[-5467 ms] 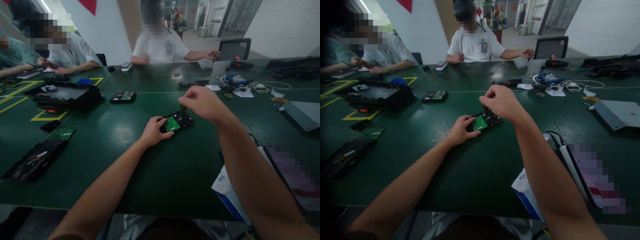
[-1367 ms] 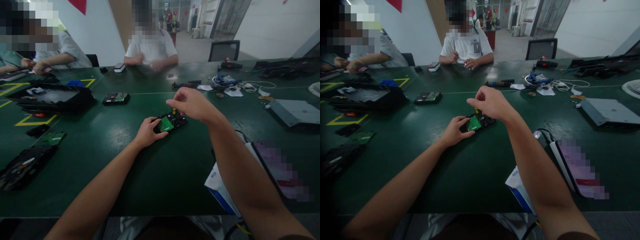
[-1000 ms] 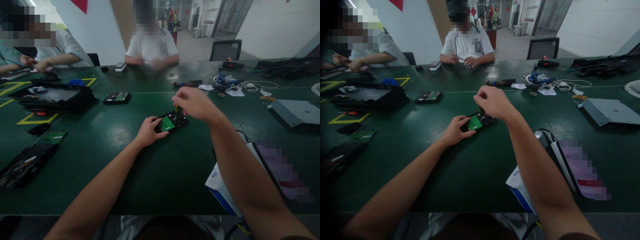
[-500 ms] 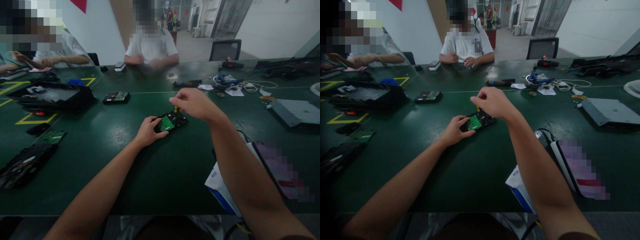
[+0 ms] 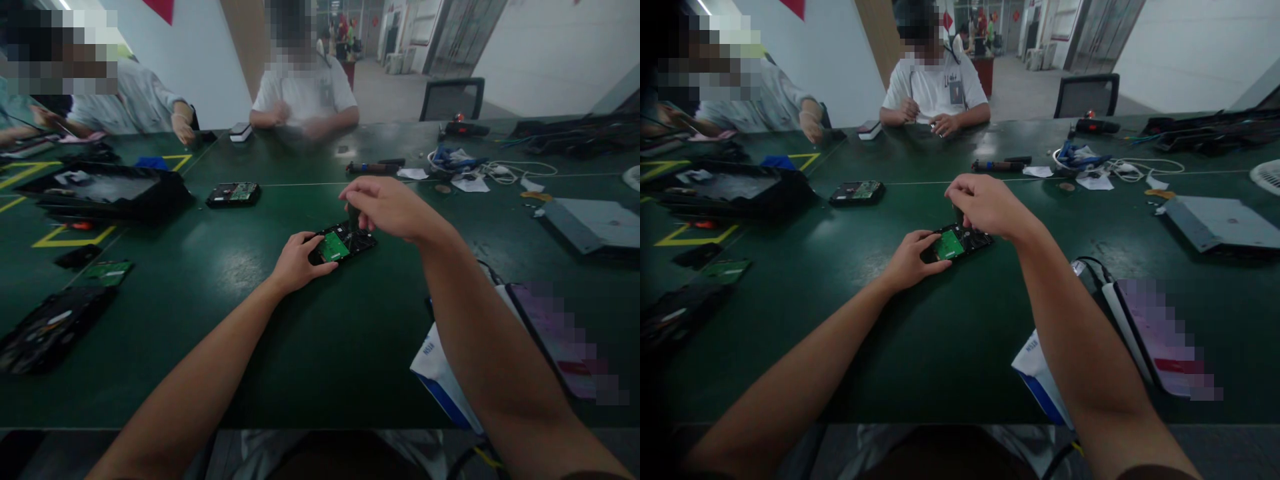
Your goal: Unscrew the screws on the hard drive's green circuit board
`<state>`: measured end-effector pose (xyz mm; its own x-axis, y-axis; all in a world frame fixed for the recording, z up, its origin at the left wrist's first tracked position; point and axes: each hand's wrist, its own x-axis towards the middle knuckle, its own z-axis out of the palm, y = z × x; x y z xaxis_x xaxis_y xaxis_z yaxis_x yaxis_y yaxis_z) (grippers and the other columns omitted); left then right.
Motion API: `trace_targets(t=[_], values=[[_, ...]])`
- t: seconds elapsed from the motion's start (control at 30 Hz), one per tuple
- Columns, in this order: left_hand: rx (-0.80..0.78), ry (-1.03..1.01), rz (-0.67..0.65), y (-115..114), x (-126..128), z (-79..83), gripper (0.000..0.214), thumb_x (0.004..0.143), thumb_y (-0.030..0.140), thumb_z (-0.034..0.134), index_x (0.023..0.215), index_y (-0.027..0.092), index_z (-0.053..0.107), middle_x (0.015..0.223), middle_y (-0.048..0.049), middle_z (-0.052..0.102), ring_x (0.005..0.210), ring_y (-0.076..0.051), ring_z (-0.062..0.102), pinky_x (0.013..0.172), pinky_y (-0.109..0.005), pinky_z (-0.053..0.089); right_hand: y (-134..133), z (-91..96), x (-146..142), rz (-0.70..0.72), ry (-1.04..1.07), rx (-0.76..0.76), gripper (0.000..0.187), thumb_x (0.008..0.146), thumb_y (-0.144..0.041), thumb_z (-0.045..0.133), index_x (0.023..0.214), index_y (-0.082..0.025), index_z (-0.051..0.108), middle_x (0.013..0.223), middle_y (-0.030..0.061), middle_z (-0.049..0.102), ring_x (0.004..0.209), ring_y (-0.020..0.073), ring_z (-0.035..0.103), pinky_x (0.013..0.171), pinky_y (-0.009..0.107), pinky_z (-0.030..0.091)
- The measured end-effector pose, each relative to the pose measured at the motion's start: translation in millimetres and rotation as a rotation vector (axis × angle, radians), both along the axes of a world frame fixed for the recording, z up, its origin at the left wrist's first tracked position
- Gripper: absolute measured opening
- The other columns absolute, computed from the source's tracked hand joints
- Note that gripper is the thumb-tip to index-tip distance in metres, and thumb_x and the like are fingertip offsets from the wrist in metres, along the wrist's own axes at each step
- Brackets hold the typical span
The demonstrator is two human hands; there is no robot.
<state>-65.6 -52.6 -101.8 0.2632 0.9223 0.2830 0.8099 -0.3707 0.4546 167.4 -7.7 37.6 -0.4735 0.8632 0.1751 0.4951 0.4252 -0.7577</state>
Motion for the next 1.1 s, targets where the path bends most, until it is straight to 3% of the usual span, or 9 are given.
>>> trace_targets(t=[0.2,0.4,0.6,0.67,0.83,0.93,1.1], values=[[-0.015,0.006,0.010,-1,0,1.5,0.078,0.085,0.063,0.076,0.146,0.017,0.062,0.145,-0.0171,0.058,0.136,-0.036,0.053,0.117,-0.051,0.045,-4,5.7,-2,-0.106,-0.096,0.177,0.028,0.094,-0.045,0.067,0.084,-0.019,0.069,0.083,0.0077,0.070,0.078,0.0200,0.060,0.071,0.036,0.042],[-0.013,0.007,0.001,1,0,0.3,0.079,0.085,0.063,0.076,0.146,0.017,0.062,0.145,-0.0172,0.057,0.136,-0.036,0.053,0.117,-0.051,0.045,-9,7.7,-5,-0.045,-0.089,0.133,0.030,0.098,-0.046,0.062,0.085,-0.019,0.068,0.074,0.0043,0.067,0.067,0.0167,0.058,0.067,0.035,0.041],[-0.004,-0.004,-0.002,1,0,-0.1,0.075,0.084,0.062,0.078,0.145,0.021,0.063,0.146,-0.0156,0.058,0.136,-0.037,0.053,0.117,-0.053,0.045,-8,5.8,-4,0.024,0.008,-0.074,0.031,0.105,-0.046,0.051,0.105,-0.022,0.071,0.070,0.0033,0.067,0.062,0.0174,0.061,0.062,0.033,0.045],[0.001,-0.008,-0.002,1,0,-0.3,0.074,0.084,0.061,0.078,0.145,0.022,0.063,0.145,-0.0148,0.058,0.135,-0.037,0.054,0.116,-0.054,0.045,-7,6.2,-3,0.022,-0.005,-0.043,0.029,0.104,-0.044,0.053,0.107,-0.023,0.072,0.071,0.0027,0.068,0.065,0.0178,0.062,0.063,0.033,0.045],[0.012,0.003,0.001,1,0,-1.6,0.076,0.084,0.062,0.078,0.145,0.020,0.063,0.144,-0.0159,0.059,0.134,-0.036,0.054,0.116,-0.052,0.046,-7,8.5,-3,-0.051,-0.070,0.127,0.025,0.092,-0.044,0.069,0.088,-0.020,0.071,0.081,0.0047,0.071,0.075,0.0186,0.061,0.069,0.033,0.043],[0.016,0.004,0.001,2,0,-2.2,0.078,0.084,0.063,0.078,0.145,0.017,0.063,0.144,-0.0171,0.059,0.135,-0.036,0.054,0.117,-0.051,0.045,-9,8.7,-5,-0.086,-0.075,0.112,0.024,0.090,-0.043,0.070,0.085,-0.019,0.069,0.077,0.0051,0.069,0.070,0.0178,0.059,0.066,0.034,0.042],[0.016,-0.004,-0.002,1,0,-1.9,0.075,0.084,0.061,0.078,0.145,0.019,0.063,0.145,-0.0163,0.058,0.135,-0.036,0.054,0.117,-0.052,0.045,-12,7.7,-6,-0.006,-0.012,0.056,0.036,0.099,-0.053,0.060,0.087,-0.020,0.068,0.084,0.0047,0.072,0.058,0.0126,0.056,0.061,0.032,0.042]])
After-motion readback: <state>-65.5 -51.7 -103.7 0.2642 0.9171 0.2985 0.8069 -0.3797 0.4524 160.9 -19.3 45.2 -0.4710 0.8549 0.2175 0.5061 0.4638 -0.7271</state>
